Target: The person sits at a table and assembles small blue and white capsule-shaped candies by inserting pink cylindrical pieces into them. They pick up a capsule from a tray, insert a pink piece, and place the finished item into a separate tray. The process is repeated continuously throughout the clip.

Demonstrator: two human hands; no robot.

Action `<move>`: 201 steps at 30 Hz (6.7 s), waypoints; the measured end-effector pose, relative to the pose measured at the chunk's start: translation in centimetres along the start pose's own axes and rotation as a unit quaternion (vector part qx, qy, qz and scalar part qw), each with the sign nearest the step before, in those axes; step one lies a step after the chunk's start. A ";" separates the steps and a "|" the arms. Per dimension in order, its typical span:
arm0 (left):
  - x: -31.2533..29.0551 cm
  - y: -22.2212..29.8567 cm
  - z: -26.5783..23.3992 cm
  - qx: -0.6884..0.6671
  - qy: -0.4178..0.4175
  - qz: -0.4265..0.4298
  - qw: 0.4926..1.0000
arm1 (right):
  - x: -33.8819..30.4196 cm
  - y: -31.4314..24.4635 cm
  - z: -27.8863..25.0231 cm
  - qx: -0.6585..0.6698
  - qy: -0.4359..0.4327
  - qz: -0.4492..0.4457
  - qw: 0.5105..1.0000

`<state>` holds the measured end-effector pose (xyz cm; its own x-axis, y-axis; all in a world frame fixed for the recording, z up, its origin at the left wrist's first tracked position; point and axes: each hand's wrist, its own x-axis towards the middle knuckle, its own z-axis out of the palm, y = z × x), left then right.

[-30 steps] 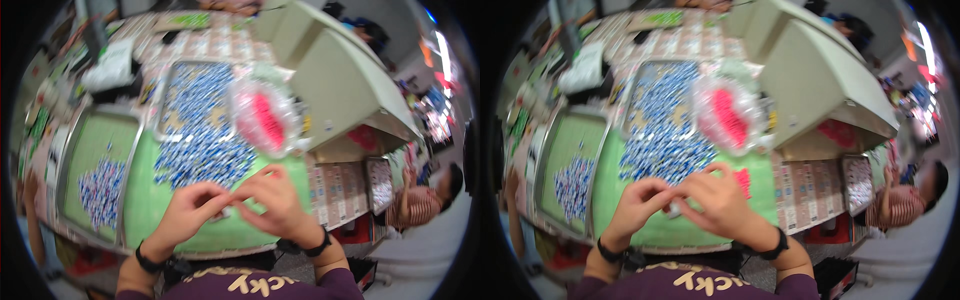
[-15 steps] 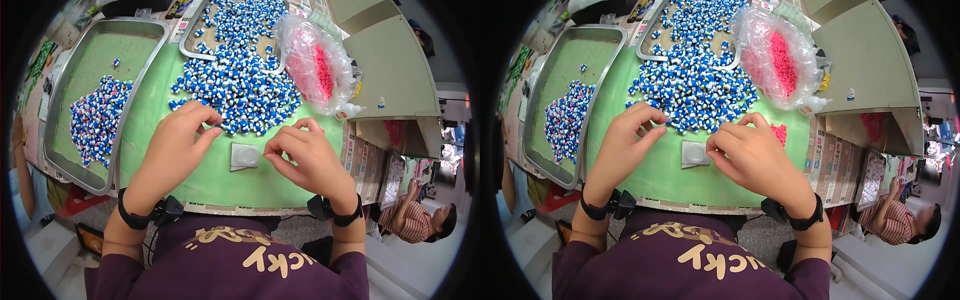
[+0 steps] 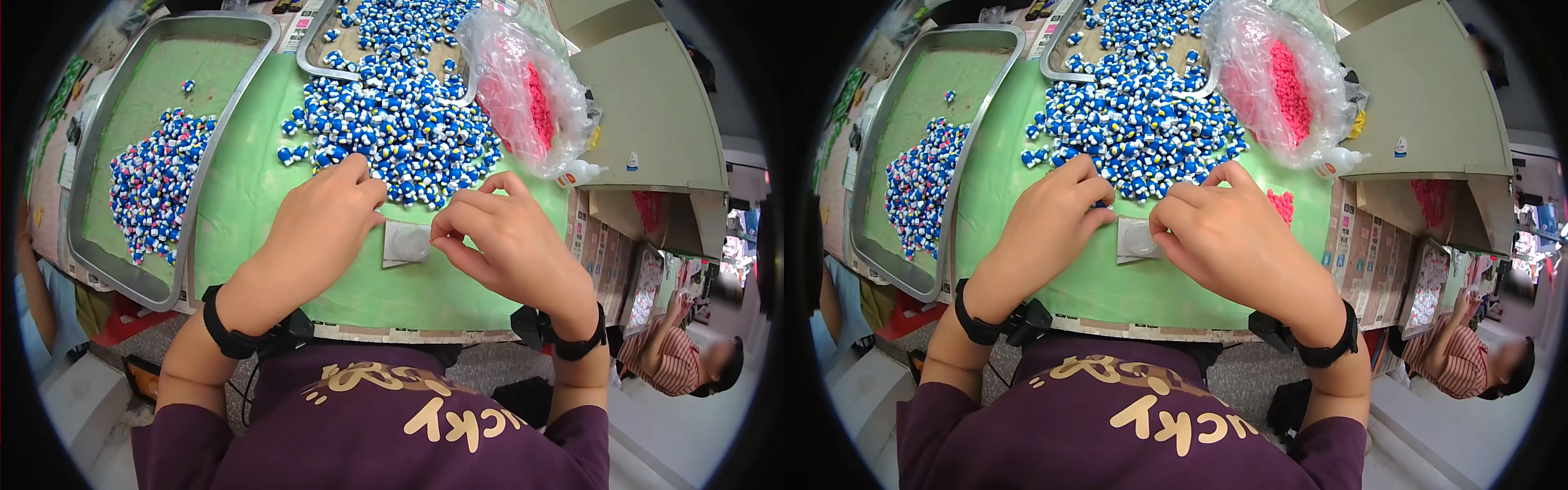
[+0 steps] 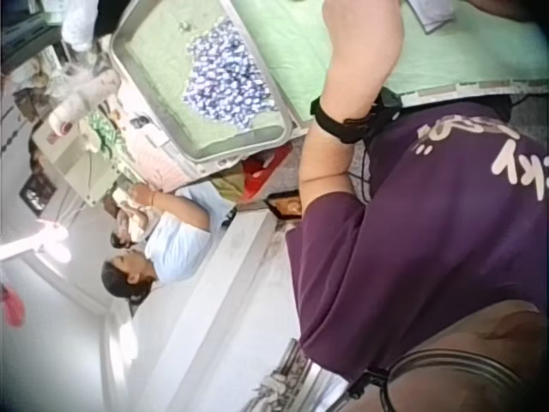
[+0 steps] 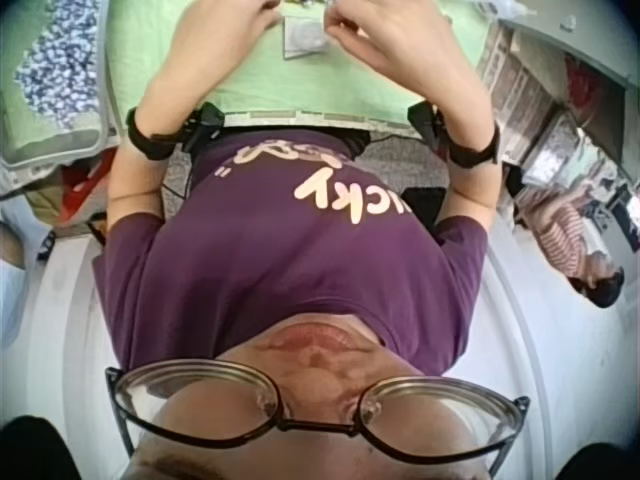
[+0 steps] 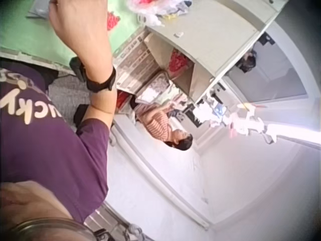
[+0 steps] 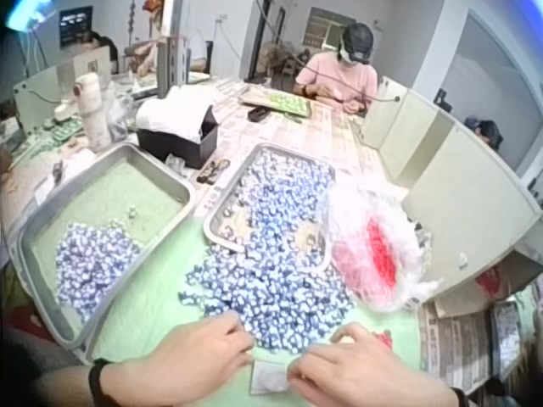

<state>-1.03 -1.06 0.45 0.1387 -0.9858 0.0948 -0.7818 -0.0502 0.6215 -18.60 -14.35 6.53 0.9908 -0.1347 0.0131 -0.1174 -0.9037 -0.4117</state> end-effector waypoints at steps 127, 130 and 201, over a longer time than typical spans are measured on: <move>-0.9 -2.1 -2.5 0.003 0.130 -0.082 0.988 | -7.1 1.0 3.4 0.047 0.067 0.217 0.973; -0.5 -2.6 -1.9 -0.009 0.113 -0.103 0.988 | -7.3 0.7 3.9 0.040 0.090 0.228 0.969; 0.0 3.4 -1.4 -0.645 -0.106 -0.123 0.747 | -0.9 -2.6 0.8 0.218 0.254 -0.037 0.942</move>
<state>-2.89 -0.97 3.65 -0.0249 -0.9824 -0.1854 0.5063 -0.1723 0.8450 -19.13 -11.60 6.90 0.8222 -0.3548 0.4452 0.0997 -0.6802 -0.7262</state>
